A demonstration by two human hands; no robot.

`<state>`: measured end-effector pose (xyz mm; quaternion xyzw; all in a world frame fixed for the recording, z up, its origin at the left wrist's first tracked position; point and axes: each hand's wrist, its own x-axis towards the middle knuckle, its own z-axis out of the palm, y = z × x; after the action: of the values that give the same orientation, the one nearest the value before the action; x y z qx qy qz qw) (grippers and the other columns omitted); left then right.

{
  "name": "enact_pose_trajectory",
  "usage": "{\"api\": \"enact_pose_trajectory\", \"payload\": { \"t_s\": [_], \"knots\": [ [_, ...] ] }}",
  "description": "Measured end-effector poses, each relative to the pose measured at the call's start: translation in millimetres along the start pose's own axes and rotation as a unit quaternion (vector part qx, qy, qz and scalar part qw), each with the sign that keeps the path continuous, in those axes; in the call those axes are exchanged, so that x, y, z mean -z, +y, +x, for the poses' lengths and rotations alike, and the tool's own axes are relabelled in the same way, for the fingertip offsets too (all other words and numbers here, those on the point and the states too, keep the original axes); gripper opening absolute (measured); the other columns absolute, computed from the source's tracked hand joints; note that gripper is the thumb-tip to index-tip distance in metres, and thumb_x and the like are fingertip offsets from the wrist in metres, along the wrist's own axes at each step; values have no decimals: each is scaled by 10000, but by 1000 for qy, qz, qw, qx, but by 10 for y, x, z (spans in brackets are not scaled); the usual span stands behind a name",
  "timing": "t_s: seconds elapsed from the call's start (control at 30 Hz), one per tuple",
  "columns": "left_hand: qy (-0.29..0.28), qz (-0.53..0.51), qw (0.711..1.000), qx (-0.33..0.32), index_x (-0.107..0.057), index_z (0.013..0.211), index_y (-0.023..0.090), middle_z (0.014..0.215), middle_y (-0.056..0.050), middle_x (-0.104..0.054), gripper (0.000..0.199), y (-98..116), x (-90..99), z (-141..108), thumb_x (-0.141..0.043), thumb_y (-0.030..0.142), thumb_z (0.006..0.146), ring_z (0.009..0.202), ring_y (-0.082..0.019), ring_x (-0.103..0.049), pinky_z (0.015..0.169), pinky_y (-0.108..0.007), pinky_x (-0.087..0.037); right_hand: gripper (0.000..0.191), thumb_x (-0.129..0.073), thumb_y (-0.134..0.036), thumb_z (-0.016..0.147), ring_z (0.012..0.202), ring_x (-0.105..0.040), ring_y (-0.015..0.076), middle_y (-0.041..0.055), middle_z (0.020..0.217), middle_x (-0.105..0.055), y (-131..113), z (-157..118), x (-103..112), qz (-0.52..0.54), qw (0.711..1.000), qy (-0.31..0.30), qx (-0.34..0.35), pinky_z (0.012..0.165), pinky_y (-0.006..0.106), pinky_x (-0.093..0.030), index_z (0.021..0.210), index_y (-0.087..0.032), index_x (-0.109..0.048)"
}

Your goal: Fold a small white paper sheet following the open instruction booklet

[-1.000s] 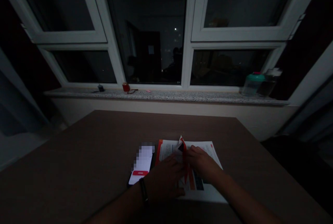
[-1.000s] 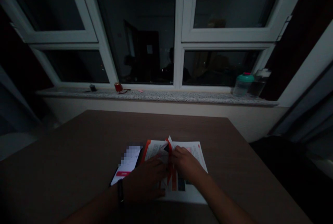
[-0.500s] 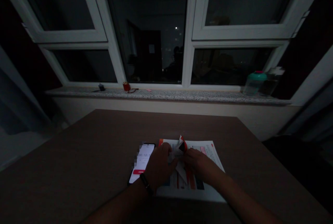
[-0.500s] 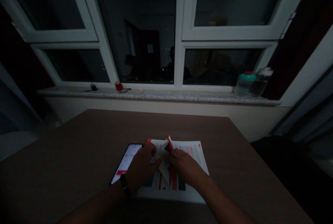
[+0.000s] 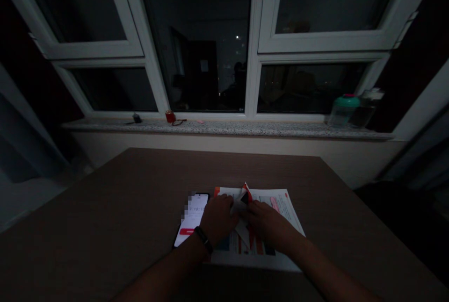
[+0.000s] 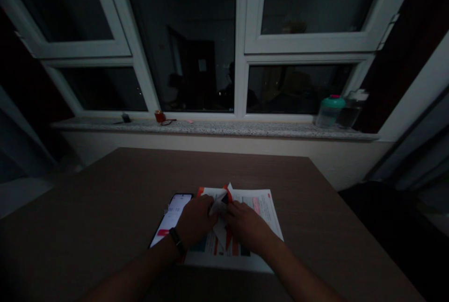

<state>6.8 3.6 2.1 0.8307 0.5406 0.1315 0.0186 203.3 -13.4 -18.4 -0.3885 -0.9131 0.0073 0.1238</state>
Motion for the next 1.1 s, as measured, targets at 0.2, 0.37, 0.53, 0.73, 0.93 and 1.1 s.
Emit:
{"api": "enact_pose_trajectory", "payload": {
  "t_s": [0.2,0.37,0.53,0.73,0.93,1.1],
  "knots": [
    [-9,16,1000,2,-596,801,182,848,-73,-648,147,-11,14,43,-547,281,897,853,-254,-633,743,-342,-444,364,-542,-92,904,1020,-538,236,82,1088,-597,-40,2,53,4,1000,-5,5,882,354,-447,1244,-214,-590],
    [-7,31,999,3,-610,824,168,870,-98,-651,172,-8,3,41,-502,258,923,871,-269,-631,751,-361,-447,356,-536,-74,892,1018,-543,228,78,1104,-591,-45,10,9,-4,1000,-11,15,883,347,-457,1216,-206,-598],
    [-5,32,999,8,-591,834,179,859,-78,-650,125,23,39,37,-510,231,914,843,-246,-630,710,-332,-441,332,-542,-66,882,1058,-532,238,85,1092,-594,-64,13,-40,16,1000,1,13,933,358,-458,1188,-178,-604],
    [34,-36,999,-10,-557,844,191,844,-39,-629,185,31,65,-75,-525,334,957,809,-223,-618,690,-313,-443,261,-513,-80,903,1067,-551,224,95,1121,-603,-60,1,30,96,995,0,-30,935,326,-459,1124,-176,-611],
    [36,-163,979,-119,-546,1153,202,1088,-61,-617,272,-46,20,-248,-615,237,893,1004,-234,-583,891,-361,-472,221,-453,-104,921,979,-601,202,71,1028,-631,-12,-56,122,149,984,2,-101,890,313,-446,1055,-185,-609],
    [4,-190,969,-159,-480,1301,216,1266,-92,-558,413,-26,41,-272,-602,273,911,1162,-261,-524,1009,-420,-445,290,-414,-102,923,1023,-595,211,79,1066,-640,15,-96,151,159,981,-1,-107,930,342,-419,1107,-201,-615]
  ]
}}
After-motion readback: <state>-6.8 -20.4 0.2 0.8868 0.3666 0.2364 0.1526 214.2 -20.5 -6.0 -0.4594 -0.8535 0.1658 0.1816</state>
